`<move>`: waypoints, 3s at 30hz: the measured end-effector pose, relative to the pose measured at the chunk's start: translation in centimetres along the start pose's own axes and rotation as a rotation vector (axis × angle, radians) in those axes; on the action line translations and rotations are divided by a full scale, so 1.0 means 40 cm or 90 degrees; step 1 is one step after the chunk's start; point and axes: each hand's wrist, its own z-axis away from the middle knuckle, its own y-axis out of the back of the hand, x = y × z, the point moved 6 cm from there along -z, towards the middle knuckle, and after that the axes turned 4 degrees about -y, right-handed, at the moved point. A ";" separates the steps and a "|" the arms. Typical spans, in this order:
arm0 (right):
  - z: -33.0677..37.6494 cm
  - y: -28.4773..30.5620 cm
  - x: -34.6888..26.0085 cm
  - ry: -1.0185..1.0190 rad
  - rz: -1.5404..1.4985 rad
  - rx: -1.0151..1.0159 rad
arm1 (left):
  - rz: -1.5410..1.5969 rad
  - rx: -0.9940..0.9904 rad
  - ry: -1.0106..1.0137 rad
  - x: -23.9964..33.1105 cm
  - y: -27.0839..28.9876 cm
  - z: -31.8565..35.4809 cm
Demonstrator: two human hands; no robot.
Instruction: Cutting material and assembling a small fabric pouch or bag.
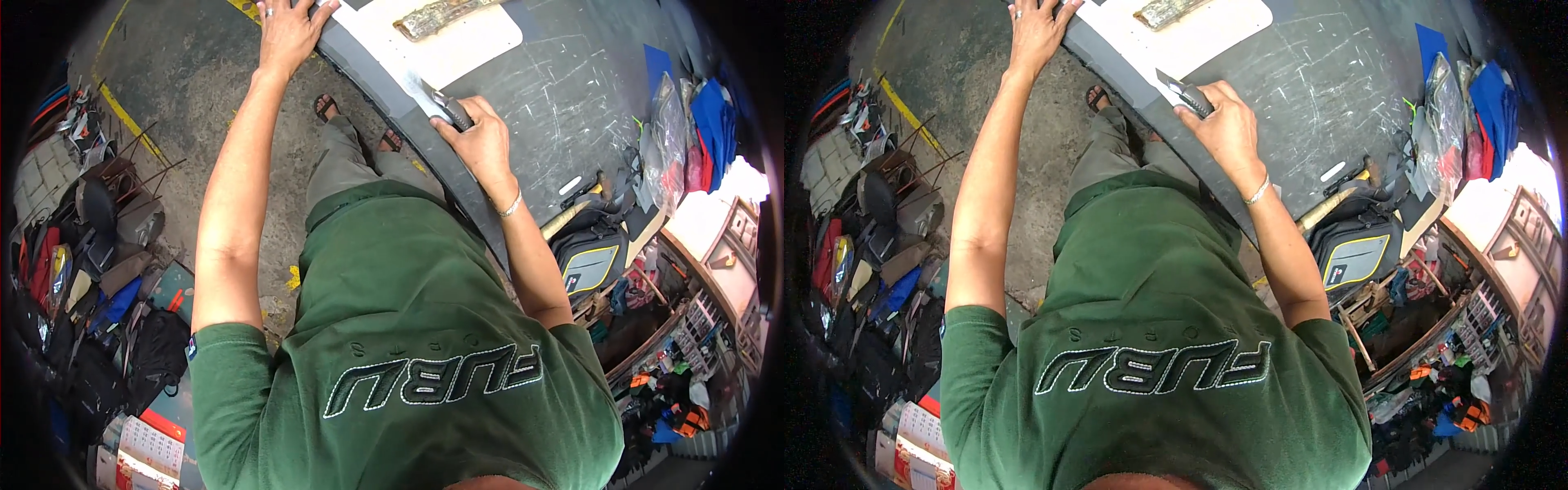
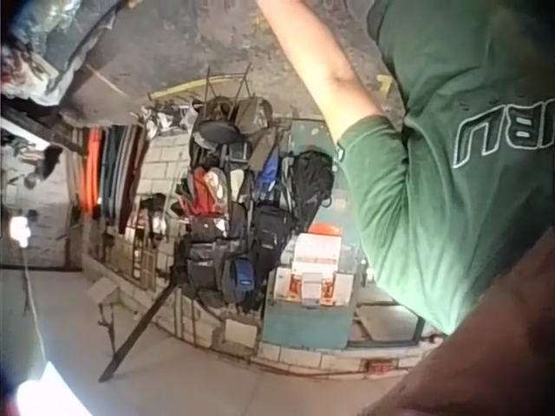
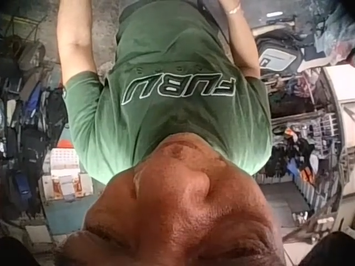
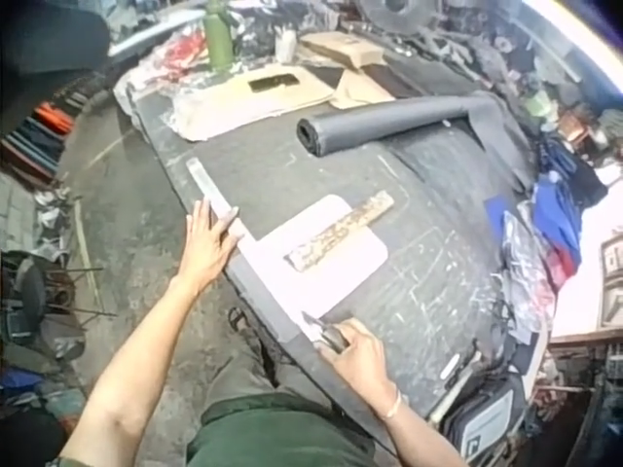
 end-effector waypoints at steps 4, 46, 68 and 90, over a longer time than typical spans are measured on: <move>-0.002 0.001 0.000 -0.002 0.013 0.012 | -0.007 -0.018 0.010 0.005 0.002 -0.001; -0.006 -0.005 -0.010 -0.016 0.042 0.003 | 0.000 0.003 0.007 -0.014 -0.012 -0.004; -0.043 -0.011 -0.158 0.222 -0.060 -0.037 | -0.162 -0.219 0.128 0.027 0.069 -0.087; -0.197 -0.149 -0.287 0.227 0.187 -0.066 | -0.268 -0.401 0.131 0.050 0.006 -0.165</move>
